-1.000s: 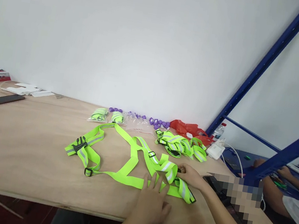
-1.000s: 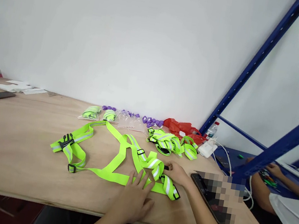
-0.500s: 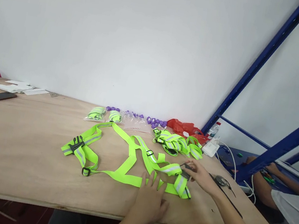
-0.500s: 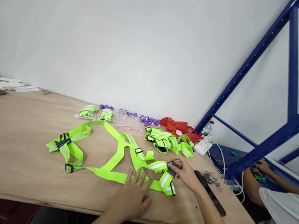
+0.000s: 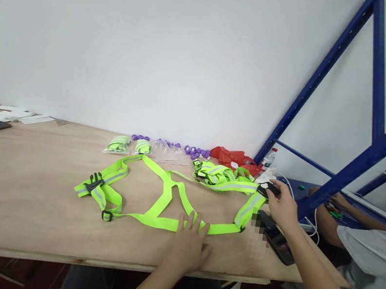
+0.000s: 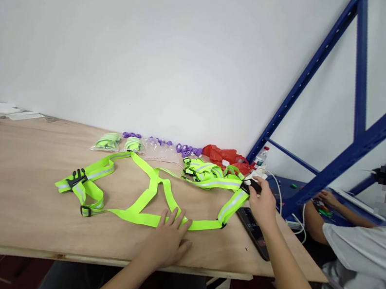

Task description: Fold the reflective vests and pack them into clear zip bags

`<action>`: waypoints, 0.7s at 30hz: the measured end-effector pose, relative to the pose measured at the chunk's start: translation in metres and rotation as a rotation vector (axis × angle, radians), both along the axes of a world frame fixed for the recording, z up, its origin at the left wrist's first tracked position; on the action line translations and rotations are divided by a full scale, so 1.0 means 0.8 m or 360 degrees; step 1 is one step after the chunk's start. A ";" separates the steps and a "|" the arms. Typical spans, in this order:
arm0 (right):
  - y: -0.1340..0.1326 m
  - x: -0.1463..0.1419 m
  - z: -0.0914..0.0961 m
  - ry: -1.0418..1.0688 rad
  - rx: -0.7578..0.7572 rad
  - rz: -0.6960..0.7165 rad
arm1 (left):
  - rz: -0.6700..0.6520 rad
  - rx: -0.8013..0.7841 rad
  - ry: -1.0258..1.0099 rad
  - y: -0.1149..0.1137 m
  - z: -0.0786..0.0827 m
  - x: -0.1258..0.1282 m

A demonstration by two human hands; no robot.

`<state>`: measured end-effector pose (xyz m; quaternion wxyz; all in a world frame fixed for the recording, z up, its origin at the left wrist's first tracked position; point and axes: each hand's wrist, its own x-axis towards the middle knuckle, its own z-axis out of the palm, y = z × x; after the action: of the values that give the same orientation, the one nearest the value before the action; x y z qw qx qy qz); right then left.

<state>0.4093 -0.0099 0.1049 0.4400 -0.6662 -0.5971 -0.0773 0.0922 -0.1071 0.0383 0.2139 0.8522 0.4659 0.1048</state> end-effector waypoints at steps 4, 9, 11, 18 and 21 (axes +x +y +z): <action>0.001 -0.004 -0.007 -0.0155 0.0023 0.0098 | 0.0008 0.0053 0.0001 -0.004 -0.004 -0.001; -0.027 -0.063 -0.025 -0.0576 0.0132 0.0262 | 0.0024 0.0120 -0.0034 -0.007 -0.010 -0.001; -0.045 -0.101 -0.038 -0.0927 0.0133 0.0354 | 0.0027 0.0141 -0.0059 -0.007 -0.015 0.001; -0.086 -0.198 -0.100 -0.0951 0.0088 0.0798 | 0.0178 0.0098 -0.0580 0.005 -0.026 -0.003; -0.090 -0.198 -0.115 -0.0831 0.0138 0.0945 | 0.0280 -0.0026 -0.0895 0.011 -0.029 -0.011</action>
<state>0.2511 -0.0820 0.0127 0.3043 -0.4035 -0.8517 -0.1385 0.0833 -0.0980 0.0155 0.3314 0.7444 0.4612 0.3511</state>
